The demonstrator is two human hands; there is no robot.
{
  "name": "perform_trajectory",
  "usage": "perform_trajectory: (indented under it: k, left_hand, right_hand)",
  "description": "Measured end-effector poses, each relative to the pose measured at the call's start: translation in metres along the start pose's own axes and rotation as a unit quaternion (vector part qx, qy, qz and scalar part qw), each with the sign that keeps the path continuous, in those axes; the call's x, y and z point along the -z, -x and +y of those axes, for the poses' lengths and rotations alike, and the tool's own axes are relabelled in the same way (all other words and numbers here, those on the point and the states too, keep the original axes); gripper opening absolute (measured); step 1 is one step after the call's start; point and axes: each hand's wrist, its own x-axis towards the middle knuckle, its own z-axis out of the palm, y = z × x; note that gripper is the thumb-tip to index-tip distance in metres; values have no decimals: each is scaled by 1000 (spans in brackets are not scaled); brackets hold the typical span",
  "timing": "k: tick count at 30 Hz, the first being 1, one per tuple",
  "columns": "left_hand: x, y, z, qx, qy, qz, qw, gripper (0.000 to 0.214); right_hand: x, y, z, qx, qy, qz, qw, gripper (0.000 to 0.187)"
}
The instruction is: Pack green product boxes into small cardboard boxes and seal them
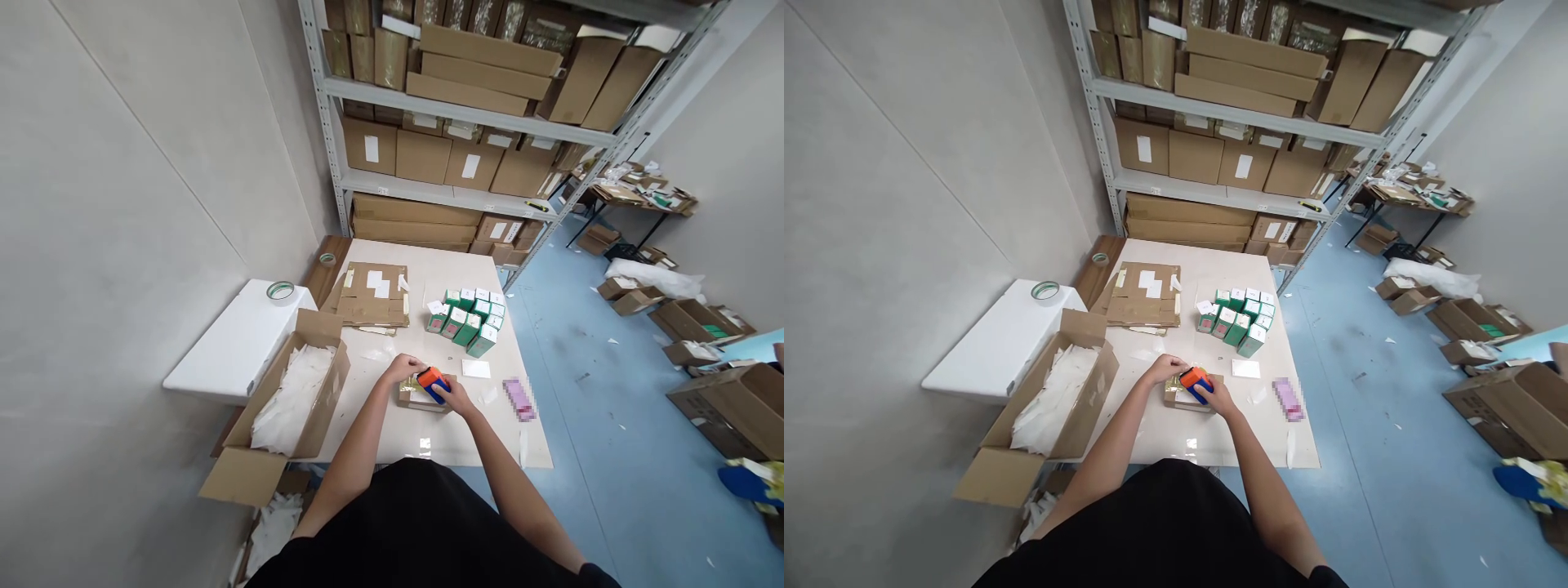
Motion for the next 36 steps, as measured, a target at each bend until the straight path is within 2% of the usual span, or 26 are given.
perform_trajectory:
  k: [4,8,13,17,22,27,31,36]
  left_hand:
    - [-2,8,-2,-2,-27,73,997,37]
    - [-14,18,-4,29,-32,131,990,25]
    - [-24,26,-11,56,-13,177,983,23]
    - [-7,29,-18,69,-1,201,977,29]
    - [16,43,-32,73,-16,242,967,30]
    - [12,54,-51,105,-59,248,961,34]
    - [11,53,-60,152,-68,224,960,32]
    - [12,48,-73,174,-52,211,960,32]
  right_hand:
    - [3,1,-7,-16,56,51,997,55]
    - [11,3,-17,0,89,47,995,54]
    - [25,0,-30,9,123,23,992,55]
    - [40,-3,-30,-12,184,20,983,55]
    - [56,-7,-15,-45,237,3,970,53]
    - [48,-16,-10,-49,286,-17,957,51]
    - [39,-24,-17,-53,319,-15,946,54]
    - [33,-32,-23,-69,341,-15,937,55]
